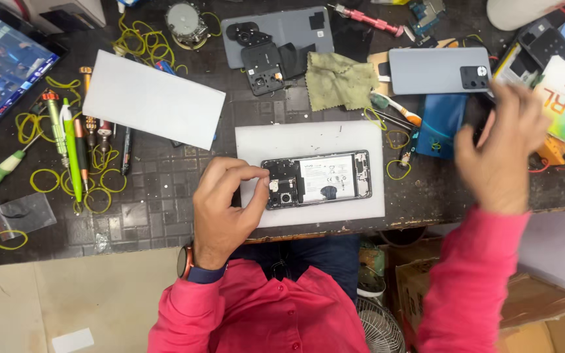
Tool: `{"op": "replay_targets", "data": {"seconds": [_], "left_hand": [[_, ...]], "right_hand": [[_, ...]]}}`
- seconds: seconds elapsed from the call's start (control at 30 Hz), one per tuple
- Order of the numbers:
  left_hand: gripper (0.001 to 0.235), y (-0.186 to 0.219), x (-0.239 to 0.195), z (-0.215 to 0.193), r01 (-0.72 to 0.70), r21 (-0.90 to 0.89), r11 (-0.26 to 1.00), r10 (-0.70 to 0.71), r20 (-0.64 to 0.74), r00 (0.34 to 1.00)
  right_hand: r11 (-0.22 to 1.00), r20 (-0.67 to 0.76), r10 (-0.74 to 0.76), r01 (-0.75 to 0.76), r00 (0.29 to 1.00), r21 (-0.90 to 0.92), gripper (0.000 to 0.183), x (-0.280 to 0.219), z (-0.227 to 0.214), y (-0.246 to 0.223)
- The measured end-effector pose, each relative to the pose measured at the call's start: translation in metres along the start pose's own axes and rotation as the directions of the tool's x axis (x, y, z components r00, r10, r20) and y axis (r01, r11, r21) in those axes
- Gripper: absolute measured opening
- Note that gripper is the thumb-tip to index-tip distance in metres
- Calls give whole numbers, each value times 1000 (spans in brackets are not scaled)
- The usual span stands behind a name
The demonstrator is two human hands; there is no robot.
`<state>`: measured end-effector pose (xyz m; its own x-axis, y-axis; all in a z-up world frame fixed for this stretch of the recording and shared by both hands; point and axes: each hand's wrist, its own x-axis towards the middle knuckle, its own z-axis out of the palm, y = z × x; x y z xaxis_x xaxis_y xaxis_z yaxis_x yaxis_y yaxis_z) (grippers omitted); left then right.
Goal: The person applies adhesive around the perimeter of a disassembled smartphone chassis, then aligns and attaches a new back cover. The person uses a screwdriver to remove a screw, a tube of adhesive, and a cloth to wipe the back cover before assembly.
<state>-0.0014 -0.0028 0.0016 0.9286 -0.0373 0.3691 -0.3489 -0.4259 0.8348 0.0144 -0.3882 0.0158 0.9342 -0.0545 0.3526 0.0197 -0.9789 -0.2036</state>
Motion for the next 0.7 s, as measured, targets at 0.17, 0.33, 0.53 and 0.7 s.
{"op": "replay_targets", "data": {"seconds": [0.17,0.33,0.53,0.7], "left_hand": [[14,0,1,0,4,13,1000,-4,5,1000],[14,-1,1,1,18,14,1000,-18,-14,1000],[14,0,1,0,16,20,1000,-16,-5,1000],[13,1,1,0,28,18,999,-28,5,1000]], "right_hand": [[972,217,-227,235,949,-8,77,63,-10,26],[928,441,-250,343,862,-145,101,104,-3,41],[932,493,-214,327,843,-154,91,111,5,57],[944,421,-275,325,864,-51,85,108,1,57]]}}
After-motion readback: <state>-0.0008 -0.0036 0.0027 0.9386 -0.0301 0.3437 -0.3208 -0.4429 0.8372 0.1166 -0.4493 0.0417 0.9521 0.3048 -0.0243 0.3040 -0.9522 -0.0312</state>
